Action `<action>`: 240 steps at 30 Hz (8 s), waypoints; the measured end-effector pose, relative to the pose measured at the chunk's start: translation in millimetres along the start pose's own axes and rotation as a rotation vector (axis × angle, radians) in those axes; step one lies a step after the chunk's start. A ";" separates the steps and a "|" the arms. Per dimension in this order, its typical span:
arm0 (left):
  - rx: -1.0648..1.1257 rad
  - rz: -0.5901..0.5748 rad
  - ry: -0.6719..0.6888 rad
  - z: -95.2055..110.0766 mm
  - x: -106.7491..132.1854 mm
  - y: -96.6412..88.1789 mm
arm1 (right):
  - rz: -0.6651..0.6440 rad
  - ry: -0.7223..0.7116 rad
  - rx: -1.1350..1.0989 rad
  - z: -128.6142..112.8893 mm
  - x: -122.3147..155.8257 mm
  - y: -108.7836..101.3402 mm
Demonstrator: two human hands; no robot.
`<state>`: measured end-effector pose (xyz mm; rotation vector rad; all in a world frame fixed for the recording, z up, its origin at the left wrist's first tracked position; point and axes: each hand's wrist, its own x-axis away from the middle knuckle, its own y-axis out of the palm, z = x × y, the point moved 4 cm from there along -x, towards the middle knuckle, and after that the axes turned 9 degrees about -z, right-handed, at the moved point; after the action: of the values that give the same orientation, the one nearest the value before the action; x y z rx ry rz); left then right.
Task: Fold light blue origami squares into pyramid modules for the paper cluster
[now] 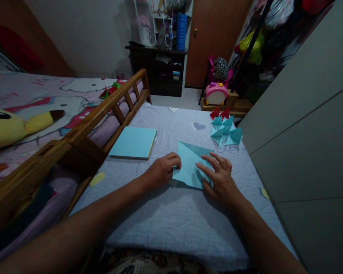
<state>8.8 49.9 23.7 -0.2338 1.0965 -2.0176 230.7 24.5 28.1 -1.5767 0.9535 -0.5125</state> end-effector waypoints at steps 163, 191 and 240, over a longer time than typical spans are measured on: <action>-0.182 0.128 -0.476 -12.6 37.8 4.6 | -0.138 0.478 -0.190 4.6 -42.9 32.4; -0.258 0.092 -0.501 -13.1 34.5 5.5 | -0.136 0.521 -0.129 0.3 -45.6 30.2; -0.287 0.115 -0.504 -14.7 35.5 5.0 | -0.145 0.268 0.175 -29.0 -51.3 27.6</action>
<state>-19.0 31.7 3.7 -0.7637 1.0354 -1.5708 171.0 48.2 17.6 -1.4480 0.9683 -0.9030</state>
